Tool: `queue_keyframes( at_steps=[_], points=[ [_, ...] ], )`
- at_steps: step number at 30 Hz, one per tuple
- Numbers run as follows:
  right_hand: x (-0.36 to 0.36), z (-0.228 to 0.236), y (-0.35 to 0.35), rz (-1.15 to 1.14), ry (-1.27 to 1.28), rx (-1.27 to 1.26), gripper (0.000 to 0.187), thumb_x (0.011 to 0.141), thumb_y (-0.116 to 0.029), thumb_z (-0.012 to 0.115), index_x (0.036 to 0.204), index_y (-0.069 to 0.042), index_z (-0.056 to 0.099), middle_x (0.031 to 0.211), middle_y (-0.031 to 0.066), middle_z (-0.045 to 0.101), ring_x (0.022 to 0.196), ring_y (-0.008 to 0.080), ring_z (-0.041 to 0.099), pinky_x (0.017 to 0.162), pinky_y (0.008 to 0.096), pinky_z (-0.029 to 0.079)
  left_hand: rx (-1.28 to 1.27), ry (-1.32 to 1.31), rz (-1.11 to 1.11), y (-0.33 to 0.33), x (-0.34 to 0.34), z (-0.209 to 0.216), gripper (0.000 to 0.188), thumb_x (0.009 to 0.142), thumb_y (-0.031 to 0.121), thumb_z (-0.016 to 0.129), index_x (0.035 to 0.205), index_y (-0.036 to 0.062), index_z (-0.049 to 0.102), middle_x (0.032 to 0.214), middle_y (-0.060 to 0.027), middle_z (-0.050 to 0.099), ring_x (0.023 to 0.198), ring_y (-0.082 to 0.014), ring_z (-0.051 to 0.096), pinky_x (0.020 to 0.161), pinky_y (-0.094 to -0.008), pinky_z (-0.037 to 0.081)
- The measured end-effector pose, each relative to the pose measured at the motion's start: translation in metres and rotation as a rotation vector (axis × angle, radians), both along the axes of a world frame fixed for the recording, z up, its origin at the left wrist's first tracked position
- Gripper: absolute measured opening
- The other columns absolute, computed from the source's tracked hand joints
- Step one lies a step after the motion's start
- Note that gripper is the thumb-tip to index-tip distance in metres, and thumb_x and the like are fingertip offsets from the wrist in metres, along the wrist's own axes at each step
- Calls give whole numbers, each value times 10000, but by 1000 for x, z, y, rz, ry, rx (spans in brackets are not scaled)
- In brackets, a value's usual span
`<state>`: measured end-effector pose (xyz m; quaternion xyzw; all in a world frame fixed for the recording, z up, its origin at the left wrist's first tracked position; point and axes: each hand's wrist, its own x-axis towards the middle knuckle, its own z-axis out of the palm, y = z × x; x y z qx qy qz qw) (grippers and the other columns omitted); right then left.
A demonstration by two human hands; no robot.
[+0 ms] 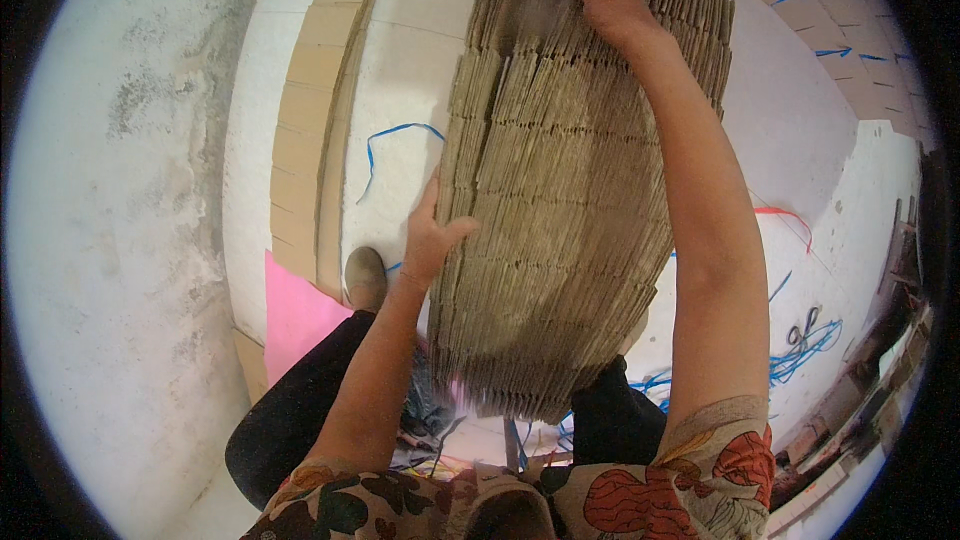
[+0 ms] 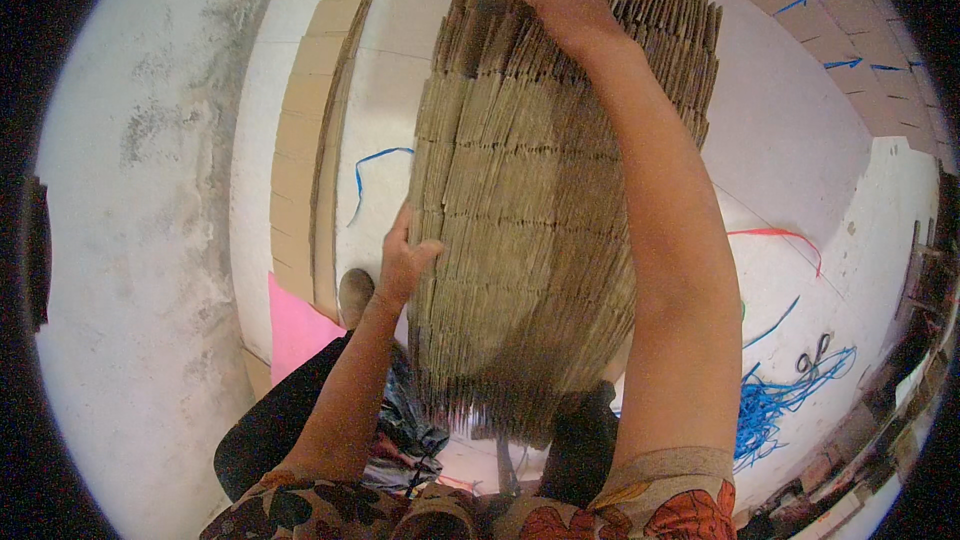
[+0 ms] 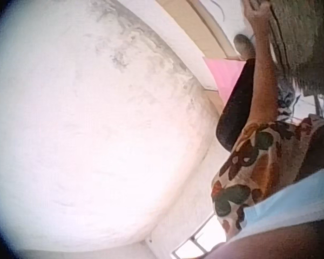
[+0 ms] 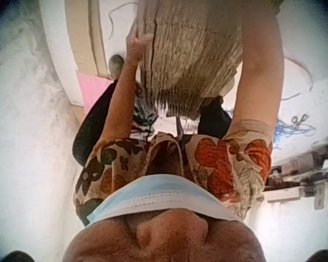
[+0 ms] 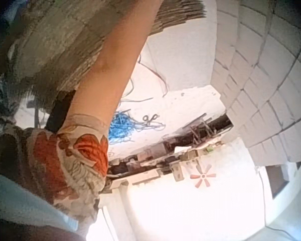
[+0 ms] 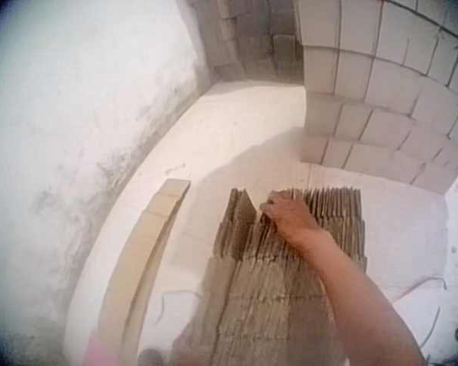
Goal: The person sits on the floor and bundles stacks of flat cardboard pieces using blue plastic strips. They wrap the strips around the stacks, tie knots, and trim the excess with scissors. The person also ties together loose strips of different colors.
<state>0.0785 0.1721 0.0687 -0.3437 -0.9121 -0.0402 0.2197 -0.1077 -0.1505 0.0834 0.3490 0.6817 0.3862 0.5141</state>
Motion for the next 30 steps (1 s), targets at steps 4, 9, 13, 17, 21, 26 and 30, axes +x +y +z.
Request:
queue_keyframes(
  at_steps=[4, 9, 13, 17, 21, 26, 30],
  points=[
    [1, 2, 3, -36, -49, -28, 284, 800, -101, 460, 1052, -144, 585, 986, 99, 537, 1043, 282, 498, 871, 475, 355, 35, 96, 215, -6, -11, 1, 734, 730, 220, 619, 1324, -65, 296, 1226, -190, 472, 1109, -226, 474, 945, -303, 359],
    [2, 0, 1, -57, -49, -97, 332, 772, -101, 482, 1092, -146, 557, 1063, 104, 530, 1082, 284, 480, 885, 482, 348, 62, 678, 175, 3, 16, 19, 865, 655, 137, 704, 1355, -29, 224, 1224, -233, 460, 1075, -279, 506, 910, -349, 400],
    [-7, 41, -43, -52, -74, 292, 393, 822, -162, 497, 1208, -87, 491, 1198, 152, 497, 1142, 278, 457, 955, 452, 334, -23, 894, 108, 6, 30, 27, 1001, 586, 181, 749, 1377, 23, 156, 1064, -241, 495, 956, -388, 485, 867, -448, 377],
    [-44, 83, -162, 368, 53, -130, 569, 761, -303, 532, 1252, -42, 410, 1300, 141, 410, 1276, 265, 314, 1053, 510, 157, -79, 819, 107, 2, 17, 23, 1005, 605, 120, 738, 1394, 47, 121, 1202, -248, 452, 1093, -351, 466, 915, -413, 378],
    [-30, 39, -227, 659, -25, -456, 601, 761, -440, 542, 1165, -1, 474, 1268, 152, 429, 1301, 275, 257, 1072, 538, 92, -14, 542, 73, 3, 4, 26, 795, 681, -21, 586, 1372, 29, 198, 1138, -240, 525, 1059, -347, 520, 882, -372, 420],
    [-30, 38, -225, 683, -282, -482, 499, 802, -467, 487, 956, 0, 566, 1101, 133, 525, 1317, 288, 216, 1065, 573, 64, 171, 929, 63, 31, -36, 81, 569, 639, -26, 496, 1207, -45, 463, 1142, -271, 522, 1045, -361, 535, 891, -359, 412],
    [-22, 36, -224, 648, -224, -470, 434, 804, -447, 496, 842, -19, 561, 893, 109, 530, 1221, 291, 335, 1063, 587, 52, 382, 1487, 190, 87, -65, 162, 552, 653, -43, 517, 1192, 75, 502, 995, -151, 589, 870, -314, 529, 772, -395, 456]
  ],
)
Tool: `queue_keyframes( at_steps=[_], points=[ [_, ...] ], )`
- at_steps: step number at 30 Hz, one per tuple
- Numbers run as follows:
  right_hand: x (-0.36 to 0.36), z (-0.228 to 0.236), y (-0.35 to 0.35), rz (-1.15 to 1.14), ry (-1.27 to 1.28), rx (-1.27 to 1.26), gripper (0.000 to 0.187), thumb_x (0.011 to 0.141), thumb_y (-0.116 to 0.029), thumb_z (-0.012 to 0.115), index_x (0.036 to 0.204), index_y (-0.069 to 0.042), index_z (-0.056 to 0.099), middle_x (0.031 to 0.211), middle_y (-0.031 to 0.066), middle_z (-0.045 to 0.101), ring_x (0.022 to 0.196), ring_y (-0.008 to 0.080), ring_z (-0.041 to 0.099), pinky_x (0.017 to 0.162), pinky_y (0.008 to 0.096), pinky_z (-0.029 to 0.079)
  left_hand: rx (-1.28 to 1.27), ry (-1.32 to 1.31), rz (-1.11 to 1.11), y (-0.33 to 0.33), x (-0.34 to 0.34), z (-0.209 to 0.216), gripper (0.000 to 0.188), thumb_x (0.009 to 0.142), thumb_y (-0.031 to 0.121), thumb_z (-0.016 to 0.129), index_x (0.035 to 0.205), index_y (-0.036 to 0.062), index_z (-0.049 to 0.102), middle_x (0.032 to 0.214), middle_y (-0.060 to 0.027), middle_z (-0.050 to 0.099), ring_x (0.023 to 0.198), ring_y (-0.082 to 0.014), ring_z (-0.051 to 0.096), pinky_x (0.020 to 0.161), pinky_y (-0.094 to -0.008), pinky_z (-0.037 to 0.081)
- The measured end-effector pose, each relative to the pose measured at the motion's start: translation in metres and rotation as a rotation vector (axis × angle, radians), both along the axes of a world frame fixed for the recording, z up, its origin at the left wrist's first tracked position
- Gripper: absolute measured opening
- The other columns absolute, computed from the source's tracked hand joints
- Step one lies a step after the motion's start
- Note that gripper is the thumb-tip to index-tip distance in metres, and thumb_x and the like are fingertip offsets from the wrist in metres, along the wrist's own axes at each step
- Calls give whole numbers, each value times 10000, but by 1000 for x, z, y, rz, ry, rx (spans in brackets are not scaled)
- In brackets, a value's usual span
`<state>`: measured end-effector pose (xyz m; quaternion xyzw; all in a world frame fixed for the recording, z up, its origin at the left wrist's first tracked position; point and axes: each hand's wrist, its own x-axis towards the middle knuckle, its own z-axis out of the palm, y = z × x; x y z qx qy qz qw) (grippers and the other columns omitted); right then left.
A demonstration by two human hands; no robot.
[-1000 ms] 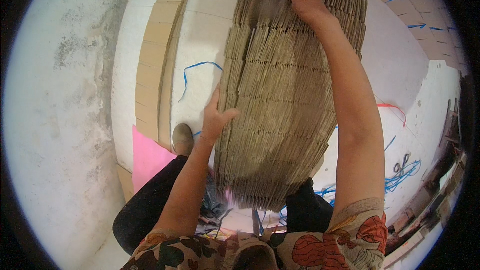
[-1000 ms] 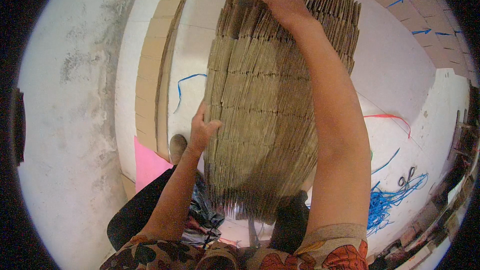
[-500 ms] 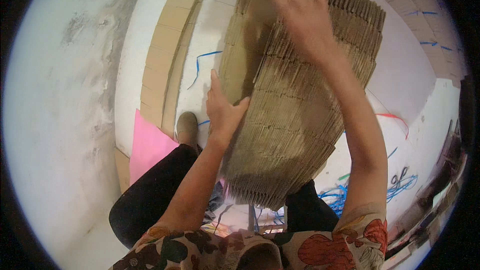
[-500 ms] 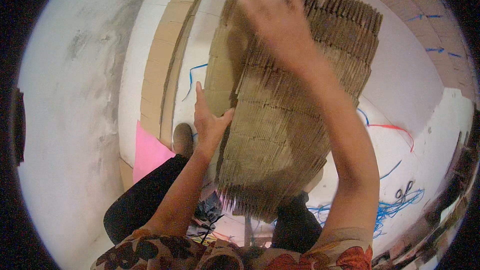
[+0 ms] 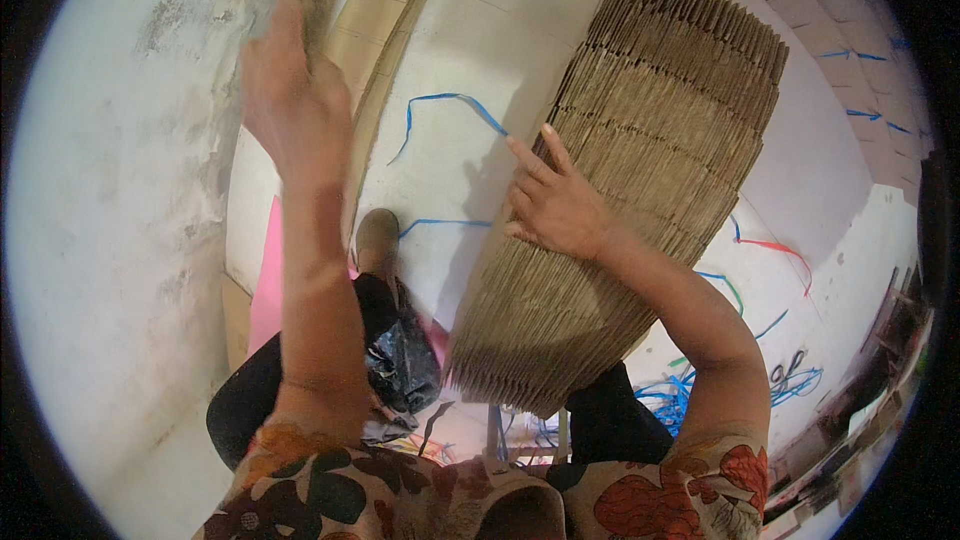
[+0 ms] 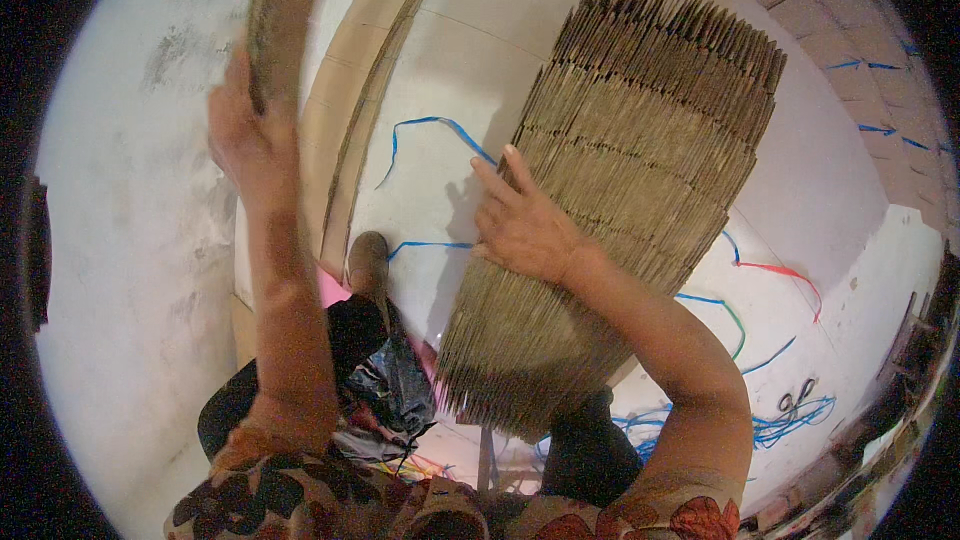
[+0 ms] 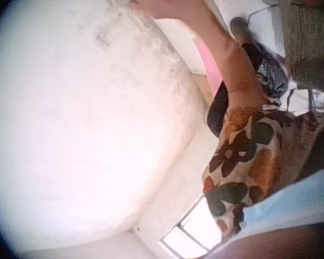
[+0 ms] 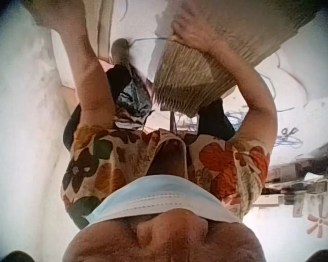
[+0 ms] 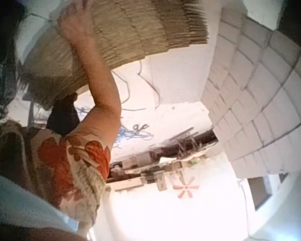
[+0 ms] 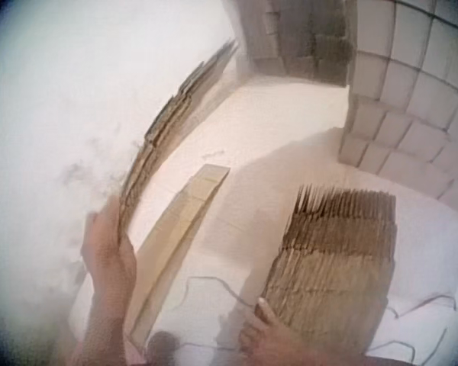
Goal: The person sits on the floor and bundles stacks of flat cardboard pieces using blue plastic strips. They wrap the strips around the stacks, tie knots, and trim the excess with scissors. The person also ties together loose strips of different colors.
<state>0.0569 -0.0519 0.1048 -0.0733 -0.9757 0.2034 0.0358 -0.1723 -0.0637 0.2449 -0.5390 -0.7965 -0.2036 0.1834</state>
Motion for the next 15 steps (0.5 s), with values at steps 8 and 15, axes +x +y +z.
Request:
queue_keyframes(
  at_steps=[8, 15],
  points=[
    [-16, -1, -1, 35, 38, -9, 390, 814, -413, 505, 795, -28, 564, 808, 81, 512, 1039, 241, 455, 1066, 583, 39, -616, 254, 257, -34, -127, -124, 562, 713, -12, 539, 1250, 82, 402, 1209, -90, 499, 916, -280, 504, 717, -354, 466],
    [-12, -5, -5, -21, 21, 1, 372, 821, -399, 514, 809, -32, 574, 824, 77, 530, 1012, 229, 472, 1065, 571, 88, -362, -255, -341, -51, -73, -208, 580, 596, 54, 698, 1151, 82, 528, 1191, -143, 481, 1089, -316, 444, 925, -410, 355]
  ],
)
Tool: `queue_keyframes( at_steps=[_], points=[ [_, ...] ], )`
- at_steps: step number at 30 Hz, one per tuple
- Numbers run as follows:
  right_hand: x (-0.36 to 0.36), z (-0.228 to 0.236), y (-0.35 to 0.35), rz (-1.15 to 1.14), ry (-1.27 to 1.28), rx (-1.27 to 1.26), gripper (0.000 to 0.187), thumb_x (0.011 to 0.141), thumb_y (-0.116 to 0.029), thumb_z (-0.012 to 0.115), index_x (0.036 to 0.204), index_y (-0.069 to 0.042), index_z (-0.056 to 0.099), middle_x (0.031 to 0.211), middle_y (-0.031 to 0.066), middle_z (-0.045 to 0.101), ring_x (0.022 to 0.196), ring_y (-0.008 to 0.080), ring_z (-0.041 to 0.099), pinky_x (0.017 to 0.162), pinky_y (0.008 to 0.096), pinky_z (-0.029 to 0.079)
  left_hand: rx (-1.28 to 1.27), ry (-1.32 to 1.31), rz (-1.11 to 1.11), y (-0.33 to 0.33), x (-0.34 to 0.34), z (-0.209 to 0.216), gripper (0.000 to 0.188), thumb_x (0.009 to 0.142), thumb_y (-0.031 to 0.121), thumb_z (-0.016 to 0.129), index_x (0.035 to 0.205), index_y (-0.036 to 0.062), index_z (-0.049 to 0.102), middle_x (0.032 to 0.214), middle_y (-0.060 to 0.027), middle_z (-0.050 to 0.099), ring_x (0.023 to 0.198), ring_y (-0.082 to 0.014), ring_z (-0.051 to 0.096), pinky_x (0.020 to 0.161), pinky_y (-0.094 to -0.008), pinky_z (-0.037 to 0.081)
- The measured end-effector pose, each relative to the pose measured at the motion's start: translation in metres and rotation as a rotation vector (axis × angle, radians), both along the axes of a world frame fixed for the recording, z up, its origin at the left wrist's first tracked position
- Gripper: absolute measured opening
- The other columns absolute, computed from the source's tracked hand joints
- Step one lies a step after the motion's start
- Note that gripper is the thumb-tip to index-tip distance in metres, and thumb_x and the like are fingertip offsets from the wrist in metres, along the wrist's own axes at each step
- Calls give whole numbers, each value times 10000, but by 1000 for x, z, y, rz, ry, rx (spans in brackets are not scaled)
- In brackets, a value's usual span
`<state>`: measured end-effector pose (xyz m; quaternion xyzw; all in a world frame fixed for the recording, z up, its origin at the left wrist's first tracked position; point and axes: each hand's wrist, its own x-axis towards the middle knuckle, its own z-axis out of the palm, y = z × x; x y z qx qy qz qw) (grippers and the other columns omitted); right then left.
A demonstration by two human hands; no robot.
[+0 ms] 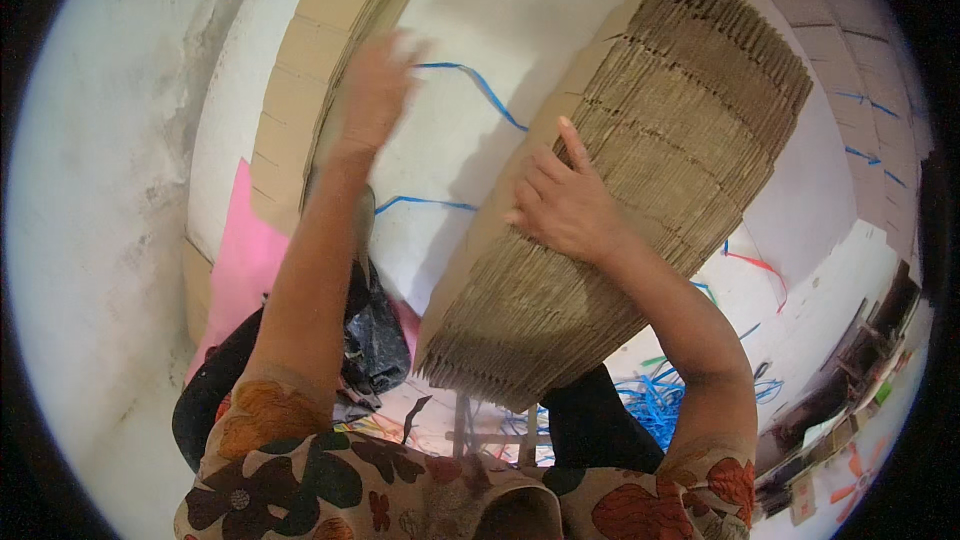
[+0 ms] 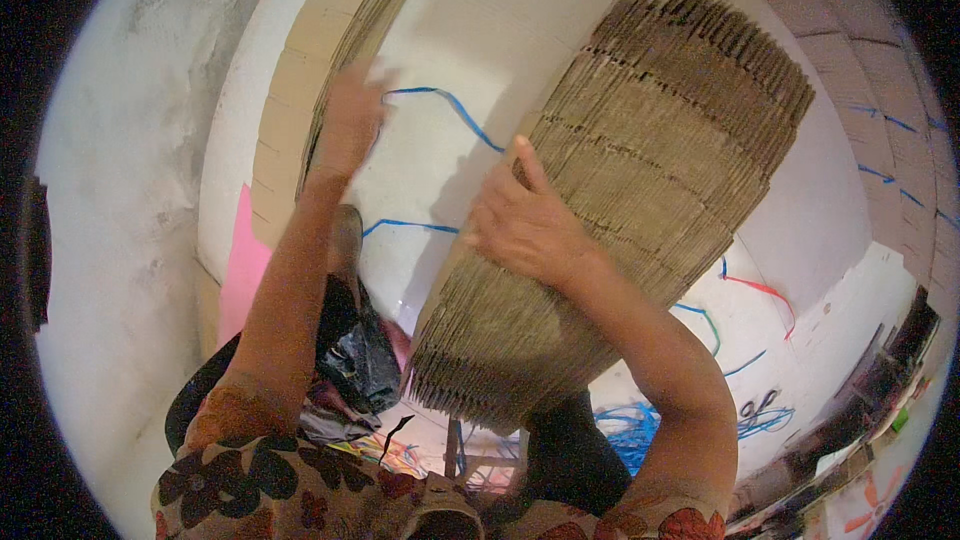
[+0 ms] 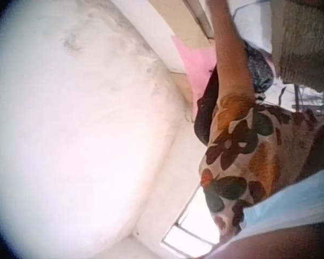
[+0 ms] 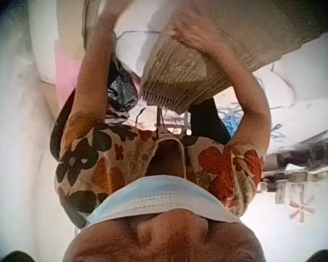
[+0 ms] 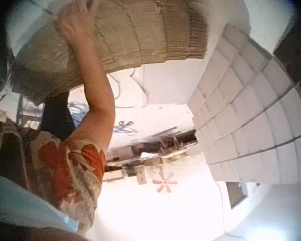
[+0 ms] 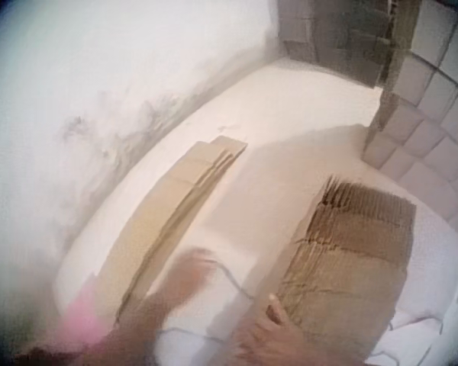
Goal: The person sits on the floor and bundles stacks of flat cardboard pieces using blue plastic strips. They wrap the strips around the stacks, tie knots, and trim the excess with scissors. The person also ties together loose strips of different colors.
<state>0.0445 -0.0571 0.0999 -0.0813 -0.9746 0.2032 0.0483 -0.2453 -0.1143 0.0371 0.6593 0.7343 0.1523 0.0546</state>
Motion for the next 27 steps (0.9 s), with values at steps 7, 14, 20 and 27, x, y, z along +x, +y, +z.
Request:
queue_keyframes(
  at_steps=[7, 14, 20, 27],
  points=[
    [-6, 8, 2, -9, -5, 54, 358, 804, -385, 537, 799, -29, 571, 836, 87, 532, 1003, 235, 479, 1060, 569, 119, -234, -145, -377, 19, 99, -12, 221, 662, 60, 603, 879, 95, 624, 937, -51, 566, 938, -234, 481, 863, -361, 361],
    [-2, 3, 2, -13, 39, 45, 343, 789, -372, 545, 780, -29, 568, 818, 90, 521, 1032, 258, 465, 1055, 571, 132, -137, 55, -495, 38, 102, -24, 50, 681, 74, 556, 716, 87, 590, 764, -96, 530, 808, -272, 477, 702, -363, 393],
    [-2, 4, 2, 2, 6, 24, 332, 785, -362, 547, 780, -30, 566, 819, 90, 526, 1030, 264, 461, 1050, 579, 129, -192, 19, -580, 54, 103, -22, 53, 718, 88, 540, 729, 90, 592, 769, -46, 547, 825, -217, 510, 705, -331, 379],
    [0, 0, 1, -17, 82, -3, 356, 748, -362, 559, 748, -6, 583, 771, 111, 524, 975, 284, 472, 1036, 587, 171, -279, -64, -592, 34, 91, -20, 55, 718, 123, 576, 689, 77, 561, 715, -60, 527, 782, -247, 508, 732, -363, 364]
  ],
)
